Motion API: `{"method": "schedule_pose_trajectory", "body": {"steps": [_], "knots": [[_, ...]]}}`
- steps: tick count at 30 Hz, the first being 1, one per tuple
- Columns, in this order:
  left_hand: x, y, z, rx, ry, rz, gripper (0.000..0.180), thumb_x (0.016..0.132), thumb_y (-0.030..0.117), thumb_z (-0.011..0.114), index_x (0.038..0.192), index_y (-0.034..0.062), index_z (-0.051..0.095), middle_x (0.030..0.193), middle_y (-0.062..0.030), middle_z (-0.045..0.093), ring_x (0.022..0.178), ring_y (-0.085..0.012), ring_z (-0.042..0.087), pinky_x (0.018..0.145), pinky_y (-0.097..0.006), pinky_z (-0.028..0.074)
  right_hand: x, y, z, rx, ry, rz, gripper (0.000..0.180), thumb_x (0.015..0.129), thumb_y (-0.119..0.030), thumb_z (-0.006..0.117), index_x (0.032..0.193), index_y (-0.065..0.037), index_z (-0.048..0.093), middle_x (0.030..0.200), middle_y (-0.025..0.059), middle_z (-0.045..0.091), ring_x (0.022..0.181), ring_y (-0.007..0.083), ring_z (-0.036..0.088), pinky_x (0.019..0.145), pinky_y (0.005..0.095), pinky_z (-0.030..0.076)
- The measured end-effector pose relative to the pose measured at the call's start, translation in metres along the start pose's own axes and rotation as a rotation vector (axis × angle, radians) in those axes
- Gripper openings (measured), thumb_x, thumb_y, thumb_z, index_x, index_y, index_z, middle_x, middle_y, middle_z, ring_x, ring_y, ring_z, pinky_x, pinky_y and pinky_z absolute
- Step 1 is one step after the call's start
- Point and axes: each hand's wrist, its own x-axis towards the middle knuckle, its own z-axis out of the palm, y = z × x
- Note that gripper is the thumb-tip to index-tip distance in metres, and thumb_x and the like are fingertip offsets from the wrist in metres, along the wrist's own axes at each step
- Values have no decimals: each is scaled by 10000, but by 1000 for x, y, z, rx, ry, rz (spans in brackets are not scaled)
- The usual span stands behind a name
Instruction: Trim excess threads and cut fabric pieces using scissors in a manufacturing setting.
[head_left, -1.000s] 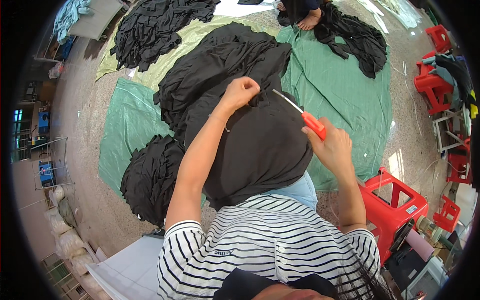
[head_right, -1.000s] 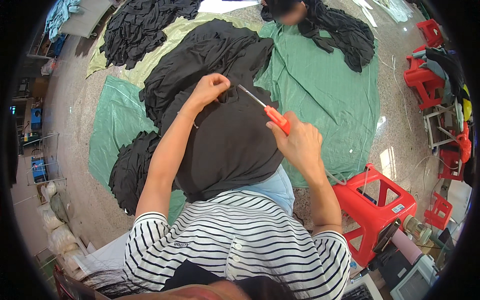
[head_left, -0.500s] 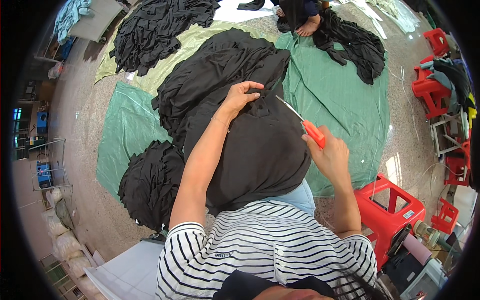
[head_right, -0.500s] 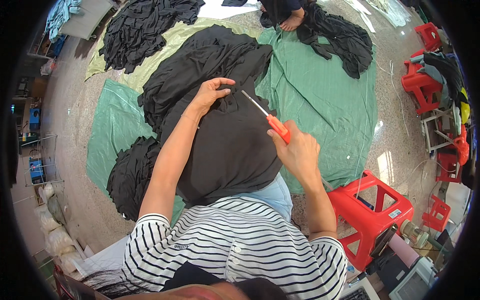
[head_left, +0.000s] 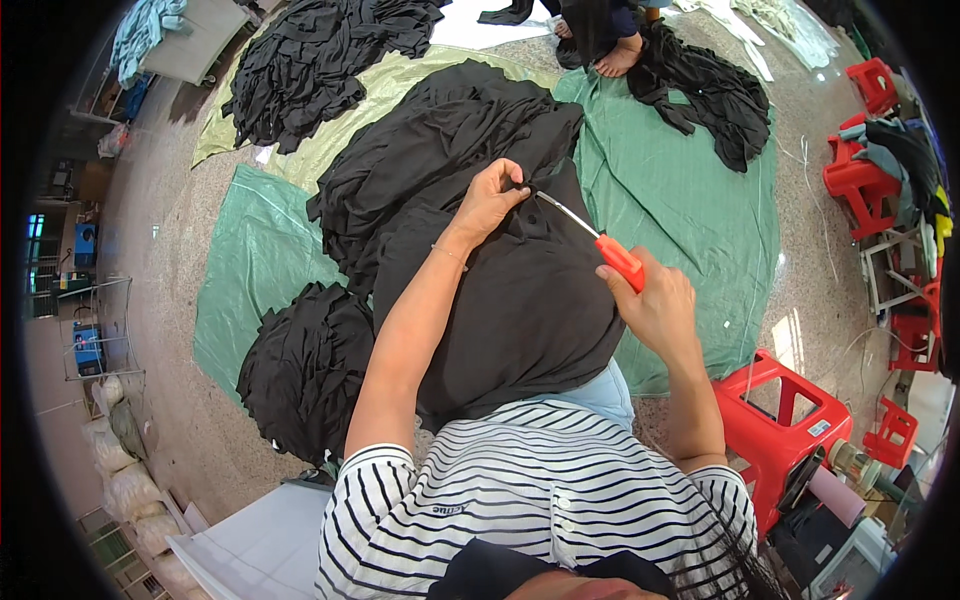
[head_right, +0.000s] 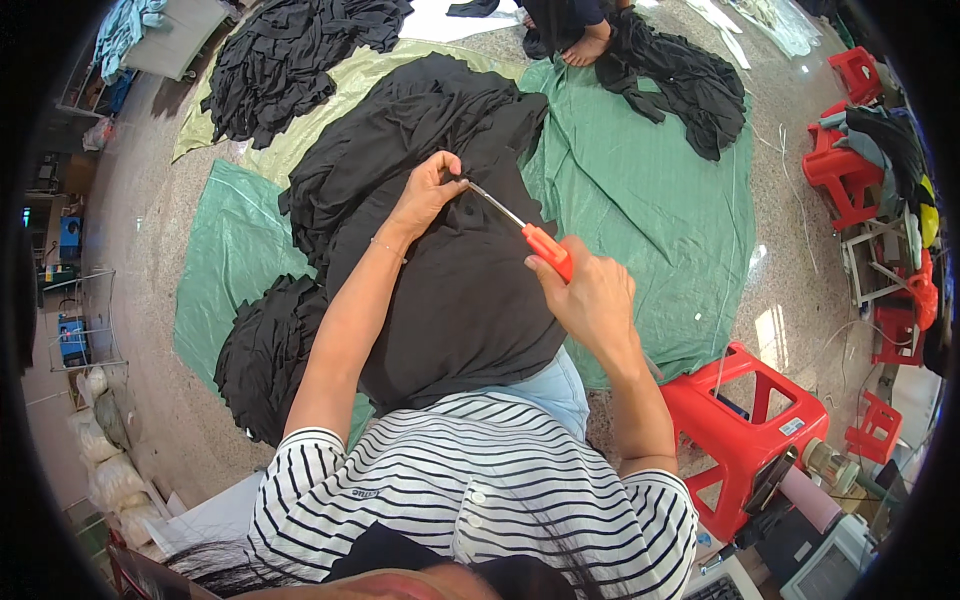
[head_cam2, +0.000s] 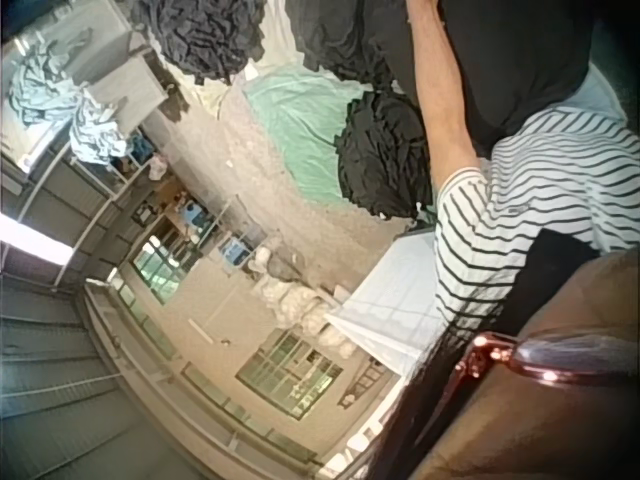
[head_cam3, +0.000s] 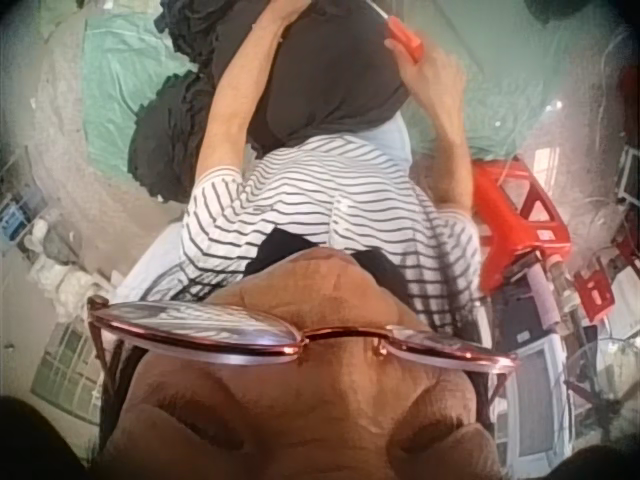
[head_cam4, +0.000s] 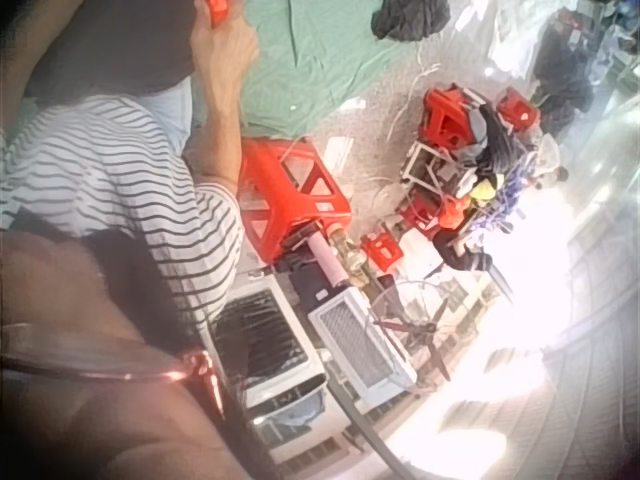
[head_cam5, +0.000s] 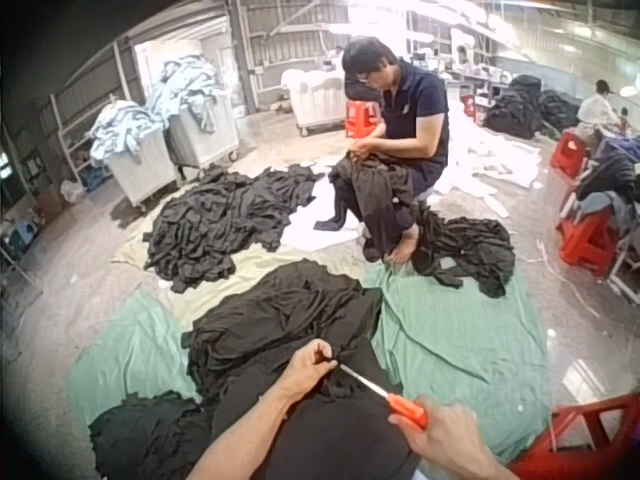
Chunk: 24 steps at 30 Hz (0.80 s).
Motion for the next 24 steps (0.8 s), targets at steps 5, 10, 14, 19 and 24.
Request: {"method": "schedule_pose_trajectory", "body": {"steps": [5, 10, 14, 19, 24], "knots": [[-3, 4, 0, 17, -11, 54, 232, 835, -77, 629, 895, 85, 474, 868, 60, 399, 818, -34, 406, 765, -169, 346, -1, 2, 3, -33, 2, -7, 379, 858, -413, 684, 878, -40, 616, 550, 180, 583, 542, 404, 602, 508, 488, 447], [-8, 6, -2, -165, -99, 50, 217, 861, -79, 598, 896, 87, 463, 906, 56, 412, 850, -32, 417, 792, -170, 364, -3, 0, 0, 5, 34, 18, 362, 860, -396, 686, 870, -42, 616, 551, 173, 574, 551, 393, 597, 517, 469, 437], [-15, 19, 9, -315, -104, 67, 201, 880, -48, 609, 1020, 71, 528, 994, 40, 498, 910, -44, 476, 840, -199, 410, -14, 1, -7, 48, 41, 13, 334, 865, -371, 689, 878, -45, 616, 561, 164, 570, 556, 385, 588, 530, 448, 429], [-18, 19, 0, -226, -75, 124, 253, 895, 19, 638, 1131, 53, 553, 1053, 24, 545, 945, -58, 500, 872, -203, 405, -26, -3, -10, 70, 105, -2, 328, 863, -367, 693, 879, -52, 605, 568, 160, 585, 550, 387, 596, 513, 453, 435], [-30, 23, 9, -208, -82, 147, 125, 935, 62, 570, 1024, 77, 483, 997, 45, 404, 970, -49, 373, 905, -189, 308, -34, -9, -9, 67, 117, -53, 336, 858, -374, 696, 866, -55, 590, 569, 158, 597, 534, 388, 602, 493, 463, 442]]}}
